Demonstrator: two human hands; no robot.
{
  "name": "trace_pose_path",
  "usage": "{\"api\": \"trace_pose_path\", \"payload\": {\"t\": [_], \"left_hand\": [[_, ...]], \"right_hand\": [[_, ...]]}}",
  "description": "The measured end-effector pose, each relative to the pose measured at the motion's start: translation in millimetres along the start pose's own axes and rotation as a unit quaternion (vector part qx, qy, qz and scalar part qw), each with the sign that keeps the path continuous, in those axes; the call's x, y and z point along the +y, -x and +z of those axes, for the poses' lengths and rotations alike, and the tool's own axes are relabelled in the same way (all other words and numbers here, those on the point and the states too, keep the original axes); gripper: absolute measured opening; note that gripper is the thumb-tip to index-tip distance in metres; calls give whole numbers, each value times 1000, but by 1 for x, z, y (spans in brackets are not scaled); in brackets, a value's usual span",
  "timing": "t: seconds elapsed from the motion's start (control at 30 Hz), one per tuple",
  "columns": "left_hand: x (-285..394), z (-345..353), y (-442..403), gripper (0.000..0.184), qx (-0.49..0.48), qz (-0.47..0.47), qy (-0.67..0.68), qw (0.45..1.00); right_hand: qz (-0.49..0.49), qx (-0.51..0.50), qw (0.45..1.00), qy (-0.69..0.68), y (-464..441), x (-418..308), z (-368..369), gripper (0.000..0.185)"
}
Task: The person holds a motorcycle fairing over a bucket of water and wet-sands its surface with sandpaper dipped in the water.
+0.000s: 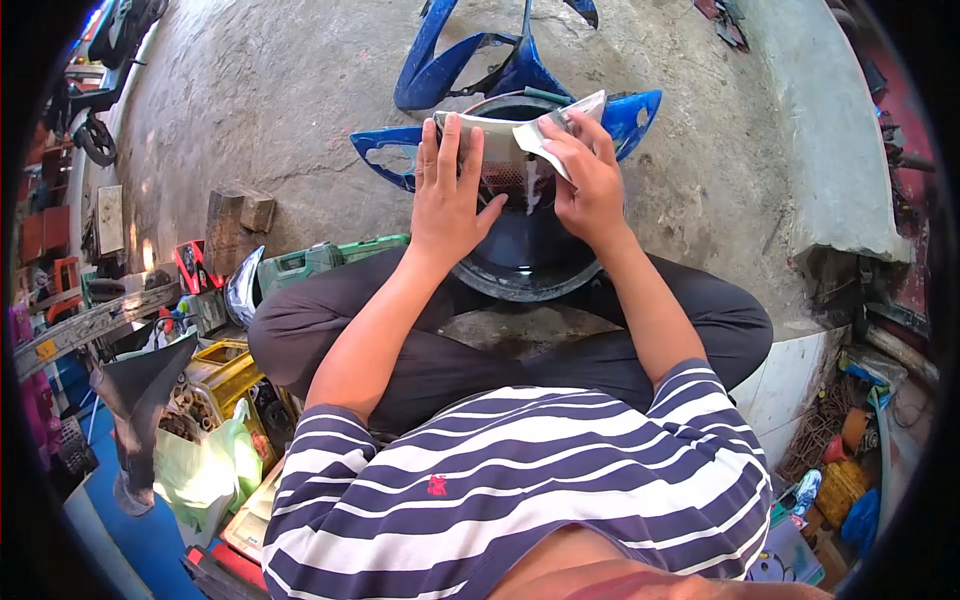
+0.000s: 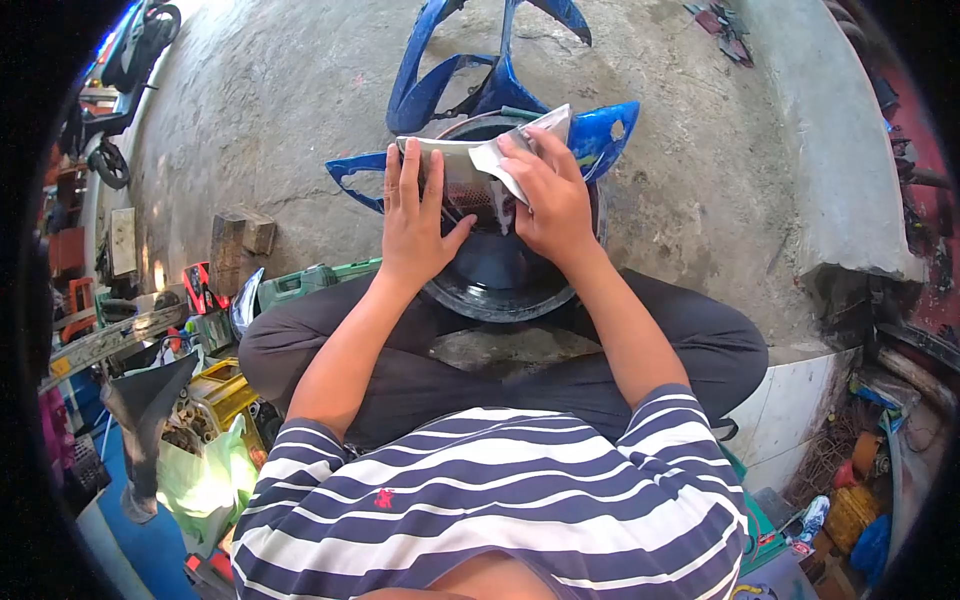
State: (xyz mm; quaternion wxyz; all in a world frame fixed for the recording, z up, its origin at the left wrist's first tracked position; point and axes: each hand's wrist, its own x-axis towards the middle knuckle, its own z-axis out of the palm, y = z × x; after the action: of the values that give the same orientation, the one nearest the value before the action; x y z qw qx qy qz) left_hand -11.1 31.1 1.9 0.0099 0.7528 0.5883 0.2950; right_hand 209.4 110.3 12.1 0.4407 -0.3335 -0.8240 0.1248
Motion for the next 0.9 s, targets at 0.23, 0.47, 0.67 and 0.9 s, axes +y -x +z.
{"api": "trace_pose_path", "payload": {"t": [0.23, 0.47, 0.67, 0.9], "left_hand": [[-2, -1, 0, 115, -1, 2, -2, 1000], [-1, -3, 1, 116, -13, -2, -4, 1000], [0, 0, 0, 116, -4, -2, -2, 1000], [-1, 0, 1, 115, -7, -1, -2, 1000]], "right_hand": [[30, 77, 993, 83, -9, 37, -19, 43], [36, 85, 993, 72, -13, 42, -19, 37], [-14, 14, 998, 54, 0, 1, 1, 50], [14, 62, 993, 102, -12, 33, -19, 45]]}}
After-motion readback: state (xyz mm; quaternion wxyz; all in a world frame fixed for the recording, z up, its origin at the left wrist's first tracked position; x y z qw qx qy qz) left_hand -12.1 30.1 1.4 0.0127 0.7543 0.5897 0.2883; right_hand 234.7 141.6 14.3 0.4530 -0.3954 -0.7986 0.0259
